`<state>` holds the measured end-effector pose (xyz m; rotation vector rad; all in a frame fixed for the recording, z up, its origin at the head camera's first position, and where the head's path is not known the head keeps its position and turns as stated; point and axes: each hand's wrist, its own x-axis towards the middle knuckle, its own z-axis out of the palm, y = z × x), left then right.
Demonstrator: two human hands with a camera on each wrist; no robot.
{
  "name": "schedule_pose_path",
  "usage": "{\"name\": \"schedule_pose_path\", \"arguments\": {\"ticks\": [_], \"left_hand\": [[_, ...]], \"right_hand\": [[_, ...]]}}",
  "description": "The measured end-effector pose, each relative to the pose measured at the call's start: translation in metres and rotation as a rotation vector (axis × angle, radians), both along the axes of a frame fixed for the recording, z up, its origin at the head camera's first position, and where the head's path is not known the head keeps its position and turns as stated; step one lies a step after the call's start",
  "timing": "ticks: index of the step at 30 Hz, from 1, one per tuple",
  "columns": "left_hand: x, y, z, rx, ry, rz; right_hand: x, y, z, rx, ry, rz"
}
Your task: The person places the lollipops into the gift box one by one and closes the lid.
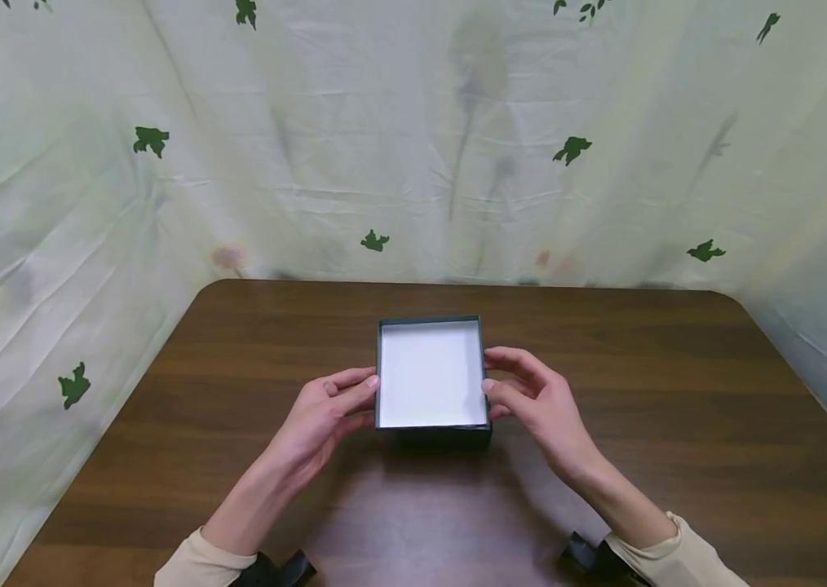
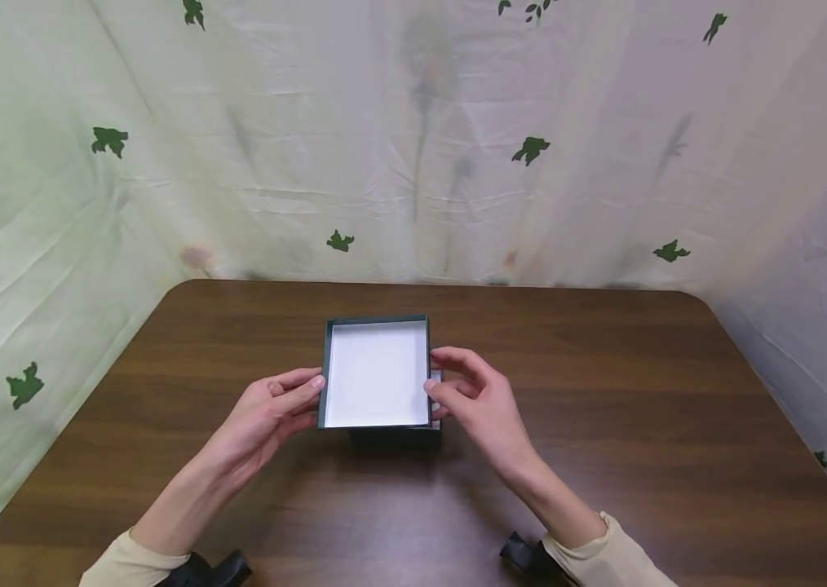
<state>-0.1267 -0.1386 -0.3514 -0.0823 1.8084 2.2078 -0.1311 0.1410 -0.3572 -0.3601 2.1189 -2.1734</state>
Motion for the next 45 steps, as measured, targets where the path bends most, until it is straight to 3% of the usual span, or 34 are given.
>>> {"name": "schedule_pose_path", "arguments": {"ticks": [4, 9, 18, 21, 25, 30, 36, 45], "left_hand": [[-0.006, 0.009, 0.004, -0.025, 0.036, 0.006], [-0.011, 0.017, 0.013, -0.092, 0.15, 0.005], [-0.014, 0.021, 0.021, -0.142, 0.315, -0.024], [-0.015, 0.019, 0.02, -0.124, 0.308, -0.047], [-0.016, 0.019, 0.018, -0.053, 0.245, -0.068], [-0.019, 0.022, 0.012, -0.019, 0.163, -0.042], [-0.021, 0.022, 0.004, -0.082, 0.131, -0.008], [-0.022, 0.025, -0.011, -0.256, 0.196, 0.009]], "right_hand": [[-0.004, 0.011, 0.007, 0.075, 0.046, -0.018], [-0.006, 0.022, 0.019, 0.151, 0.104, -0.054], [-0.009, 0.026, 0.025, -0.004, 0.178, -0.025], [-0.01, 0.026, 0.024, -0.008, 0.167, -0.035], [-0.012, 0.026, 0.02, 0.012, 0.134, -0.054], [-0.014, 0.026, 0.01, 0.023, 0.112, -0.028], [-0.017, 0.023, -0.001, 0.05, 0.053, -0.011], [-0.019, 0.018, -0.015, 0.122, 0.015, -0.019]]}}
